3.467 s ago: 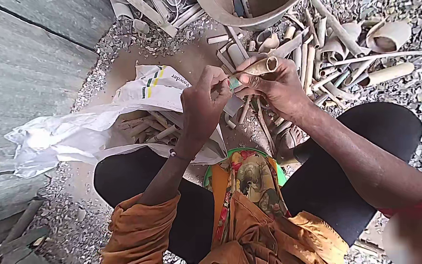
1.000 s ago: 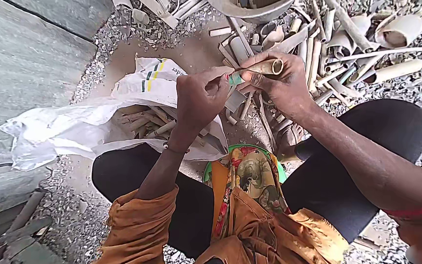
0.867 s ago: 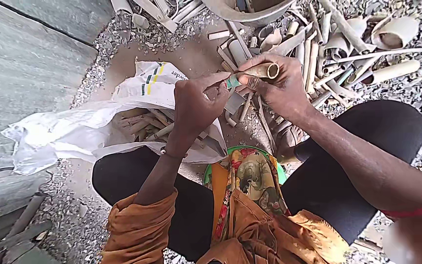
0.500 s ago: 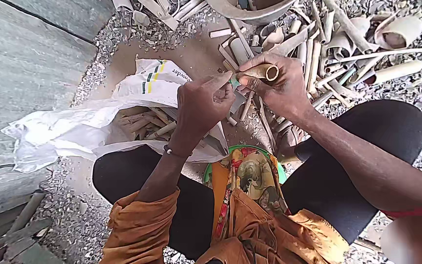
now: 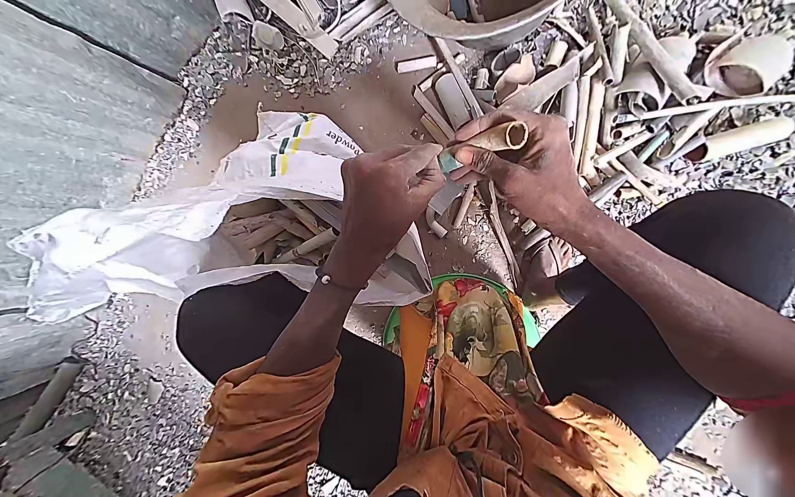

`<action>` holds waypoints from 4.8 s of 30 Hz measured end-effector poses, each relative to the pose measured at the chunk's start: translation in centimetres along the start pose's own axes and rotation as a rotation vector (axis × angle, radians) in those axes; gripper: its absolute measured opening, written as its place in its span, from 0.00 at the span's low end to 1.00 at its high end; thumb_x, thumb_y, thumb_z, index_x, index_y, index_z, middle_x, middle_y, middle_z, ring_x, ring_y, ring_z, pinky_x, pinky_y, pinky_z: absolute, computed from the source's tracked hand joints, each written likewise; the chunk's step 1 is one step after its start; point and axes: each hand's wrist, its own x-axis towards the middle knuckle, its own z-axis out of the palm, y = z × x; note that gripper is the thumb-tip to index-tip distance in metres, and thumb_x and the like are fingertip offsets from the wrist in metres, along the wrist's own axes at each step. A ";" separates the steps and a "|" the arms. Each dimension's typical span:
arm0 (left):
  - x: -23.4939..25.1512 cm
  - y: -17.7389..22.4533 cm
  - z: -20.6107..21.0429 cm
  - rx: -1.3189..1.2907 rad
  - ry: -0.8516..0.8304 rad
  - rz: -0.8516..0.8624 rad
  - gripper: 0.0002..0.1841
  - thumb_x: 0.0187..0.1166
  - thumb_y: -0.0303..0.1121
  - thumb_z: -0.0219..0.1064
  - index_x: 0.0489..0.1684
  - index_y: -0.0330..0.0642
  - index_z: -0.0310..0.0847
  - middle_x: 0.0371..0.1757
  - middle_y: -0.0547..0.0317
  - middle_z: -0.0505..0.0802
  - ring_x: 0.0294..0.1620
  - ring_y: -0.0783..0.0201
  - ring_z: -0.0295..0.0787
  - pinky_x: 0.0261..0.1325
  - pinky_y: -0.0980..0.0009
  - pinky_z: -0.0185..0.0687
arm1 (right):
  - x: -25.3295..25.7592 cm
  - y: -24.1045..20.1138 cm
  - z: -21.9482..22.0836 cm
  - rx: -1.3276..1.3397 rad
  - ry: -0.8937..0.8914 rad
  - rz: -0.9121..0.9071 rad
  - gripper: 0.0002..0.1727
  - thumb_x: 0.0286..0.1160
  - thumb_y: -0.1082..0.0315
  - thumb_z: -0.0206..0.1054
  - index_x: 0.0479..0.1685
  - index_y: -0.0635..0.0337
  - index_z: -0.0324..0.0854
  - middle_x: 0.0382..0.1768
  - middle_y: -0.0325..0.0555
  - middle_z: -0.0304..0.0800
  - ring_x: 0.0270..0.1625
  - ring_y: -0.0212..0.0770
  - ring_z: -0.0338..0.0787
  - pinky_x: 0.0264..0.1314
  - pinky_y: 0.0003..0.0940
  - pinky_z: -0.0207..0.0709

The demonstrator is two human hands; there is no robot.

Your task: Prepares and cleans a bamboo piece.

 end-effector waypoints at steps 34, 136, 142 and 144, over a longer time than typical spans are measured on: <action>-0.2 0.0 -1.8 -0.246 -0.085 -0.113 0.15 0.84 0.30 0.64 0.64 0.38 0.87 0.56 0.50 0.95 0.55 0.63 0.93 0.61 0.65 0.87 | 0.6 -0.5 0.1 0.039 -0.039 -0.080 0.09 0.77 0.79 0.68 0.52 0.69 0.83 0.43 0.44 0.95 0.39 0.33 0.97 0.44 0.30 0.95; 1.4 -1.8 -0.5 -0.374 0.020 -0.388 0.09 0.88 0.32 0.57 0.55 0.37 0.78 0.40 0.63 0.94 0.35 0.74 0.93 0.38 0.73 0.92 | 1.2 -1.5 0.0 0.053 -0.144 -0.131 0.08 0.77 0.80 0.67 0.52 0.68 0.80 0.48 0.44 0.94 0.43 0.35 0.97 0.47 0.32 0.96; 1.4 -3.1 -1.0 -0.526 -0.002 -0.373 0.12 0.90 0.35 0.57 0.55 0.37 0.81 0.43 0.65 0.95 0.41 0.73 0.95 0.46 0.72 0.95 | 1.0 -1.5 -0.2 0.072 -0.136 -0.126 0.09 0.77 0.80 0.67 0.52 0.69 0.80 0.49 0.46 0.93 0.44 0.37 0.98 0.48 0.34 0.97; 1.2 -2.7 -0.8 -0.476 -0.059 -0.291 0.13 0.88 0.37 0.60 0.54 0.37 0.86 0.47 0.64 0.95 0.45 0.78 0.92 0.50 0.76 0.89 | 1.1 -1.6 -0.3 0.057 -0.097 -0.106 0.09 0.76 0.80 0.67 0.51 0.67 0.79 0.49 0.44 0.93 0.44 0.34 0.97 0.47 0.31 0.96</action>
